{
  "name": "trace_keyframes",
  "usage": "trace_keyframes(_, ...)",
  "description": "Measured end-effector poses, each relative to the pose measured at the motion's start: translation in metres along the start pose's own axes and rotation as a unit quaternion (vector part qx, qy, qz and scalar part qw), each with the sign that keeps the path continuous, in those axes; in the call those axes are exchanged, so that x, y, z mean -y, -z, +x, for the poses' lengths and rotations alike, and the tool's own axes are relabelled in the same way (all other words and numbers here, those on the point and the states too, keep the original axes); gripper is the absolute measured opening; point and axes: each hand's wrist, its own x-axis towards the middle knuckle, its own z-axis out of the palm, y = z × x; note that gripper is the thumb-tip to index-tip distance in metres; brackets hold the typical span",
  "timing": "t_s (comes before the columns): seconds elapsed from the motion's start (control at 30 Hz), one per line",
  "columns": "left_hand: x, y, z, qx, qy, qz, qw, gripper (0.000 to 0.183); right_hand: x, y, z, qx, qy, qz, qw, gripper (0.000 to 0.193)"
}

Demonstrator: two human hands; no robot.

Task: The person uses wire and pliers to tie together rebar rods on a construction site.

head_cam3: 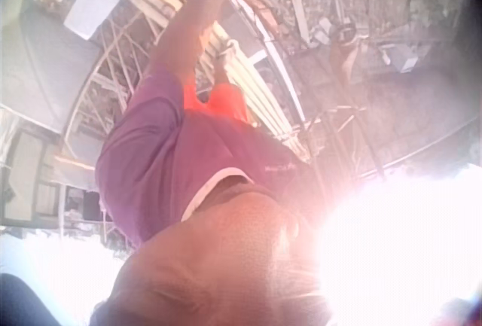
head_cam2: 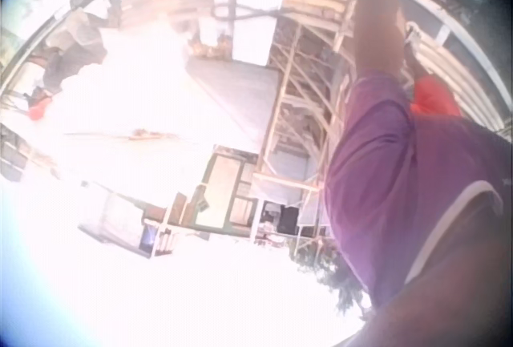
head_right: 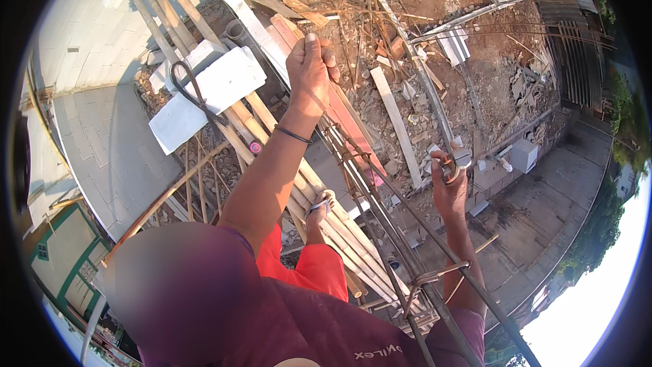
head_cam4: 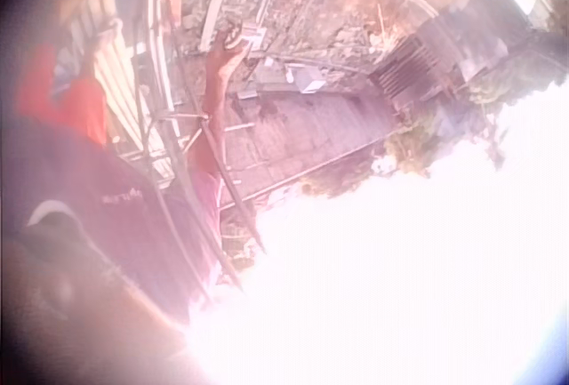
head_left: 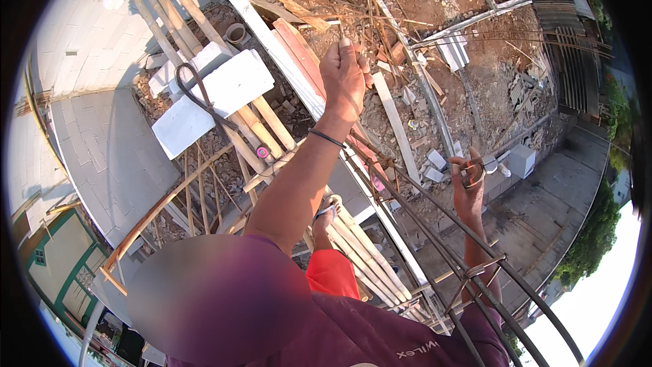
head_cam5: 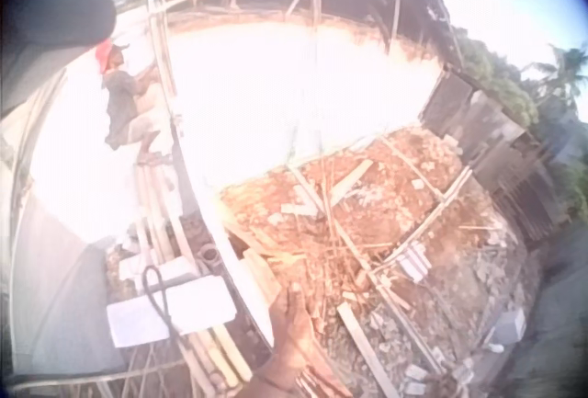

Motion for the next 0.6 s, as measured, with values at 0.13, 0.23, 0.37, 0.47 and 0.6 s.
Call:
trace_keyframes(0.13,0.006,0.073,-0.023,0.001,0.008,0.047,0.999,0.033,0.045,-0.026,-0.024,-0.017,-0.096,0.245,0.965,0.028)
trace_keyframes(0.23,0.021,0.11,-0.058,-0.025,0.069,0.057,0.996,0.033,0.059,-0.016,-0.026,-0.005,0.045,0.168,0.985,0.026)
trace_keyframes(0.37,0.03,0.127,-0.109,-0.061,0.095,0.088,0.99,0.034,0.06,-0.008,-0.051,0.066,-0.067,0.2,0.975,0.041)
trace_keyframes(0.47,0.03,0.125,-0.13,-0.046,0.11,0.095,0.988,0.033,0.075,-0.004,-0.047,0.152,-0.048,0.184,0.97,0.036)
trace_keyframes(0.6,0.038,0.124,-0.136,-0.012,0.115,0.137,0.984,0.031,0.085,-0.008,-0.029,0.231,0.018,0.15,0.961,0.029)
